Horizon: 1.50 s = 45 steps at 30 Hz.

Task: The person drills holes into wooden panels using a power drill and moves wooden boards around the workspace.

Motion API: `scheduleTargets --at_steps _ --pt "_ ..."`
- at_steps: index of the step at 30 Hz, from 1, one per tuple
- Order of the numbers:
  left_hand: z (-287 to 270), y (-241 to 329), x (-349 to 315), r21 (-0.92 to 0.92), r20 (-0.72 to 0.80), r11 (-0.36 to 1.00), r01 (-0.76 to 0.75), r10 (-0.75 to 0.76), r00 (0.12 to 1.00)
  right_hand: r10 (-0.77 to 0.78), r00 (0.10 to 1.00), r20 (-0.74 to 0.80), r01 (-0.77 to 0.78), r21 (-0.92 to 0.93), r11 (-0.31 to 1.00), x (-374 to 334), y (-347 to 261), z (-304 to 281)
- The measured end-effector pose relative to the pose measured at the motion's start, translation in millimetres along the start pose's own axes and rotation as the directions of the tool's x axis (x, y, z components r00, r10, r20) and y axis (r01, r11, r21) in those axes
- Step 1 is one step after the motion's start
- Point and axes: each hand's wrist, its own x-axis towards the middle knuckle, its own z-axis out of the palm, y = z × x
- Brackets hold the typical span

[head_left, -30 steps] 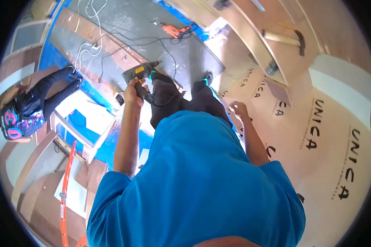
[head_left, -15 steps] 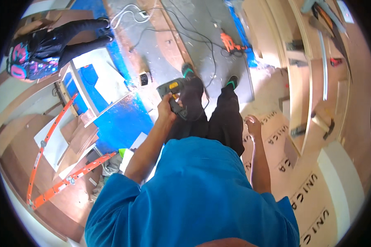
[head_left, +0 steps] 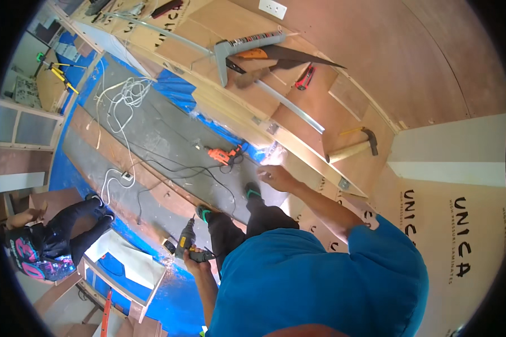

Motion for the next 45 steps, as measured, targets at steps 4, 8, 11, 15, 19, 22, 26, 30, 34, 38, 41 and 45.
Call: scheduleTargets --at_steps 4,8,11,15,19,22,26,30,34,38,41,45 --pt "21 -7 18 -0.022 0.060 1.000 -0.017 0.018 0.998 -0.269 0.901 -0.340 0.231 -0.149 0.962 75 -52 -80" --pt "74 1 -1 0.055 0.055 0.995 -0.084 0.081 0.995 -0.503 0.745 -0.439 0.406 -0.300 0.863 159 -167 -184" --pt "111 12 -2 0.116 0.052 0.988 -0.101 0.095 0.994 -0.647 0.667 -0.369 0.290 -0.671 0.682 260 -157 -219" --pt "133 32 23 0.173 0.100 0.982 -0.075 0.058 0.993 -0.370 0.926 -0.074 0.148 -0.832 0.535 332 -165 -254" --pt "160 55 52 0.183 0.044 0.982 -0.038 0.031 0.999 -0.259 0.965 0.048 0.146 -0.916 0.374 367 -201 -266" --pt "180 74 76 0.282 0.022 0.958 -0.054 0.050 0.998 -0.373 0.920 -0.117 0.083 -0.874 0.479 419 -211 -285" --pt "208 107 105 0.394 0.040 0.919 -0.022 0.007 0.999 -0.390 0.896 -0.213 -0.011 -0.888 0.460 504 -200 -296" --pt "237 137 127 0.435 0.031 0.900 0.004 -0.019 0.999 -0.304 0.900 -0.314 -0.156 -0.881 0.446 533 -200 -284" --pt "250 153 148 0.459 0.014 0.888 0.021 -0.031 0.999 -0.368 0.751 -0.548 -0.061 -0.613 0.787 484 -179 -246" --pt "264 159 169 0.501 0.026 0.865 0.032 -0.052 0.998 -0.126 0.934 -0.333 -0.181 -0.750 0.636 364 -163 -207" --pt "283 148 178 0.553 0.065 0.833 0.036 -0.087 0.994 -0.166 0.970 -0.179 -0.073 -0.864 0.499 362 -155 -227" --pt "289 139 167 0.552 0.069 0.833 0.036 -0.089 0.994 -0.108 0.951 -0.290 -0.193 -0.828 0.527 378 -182 -264"
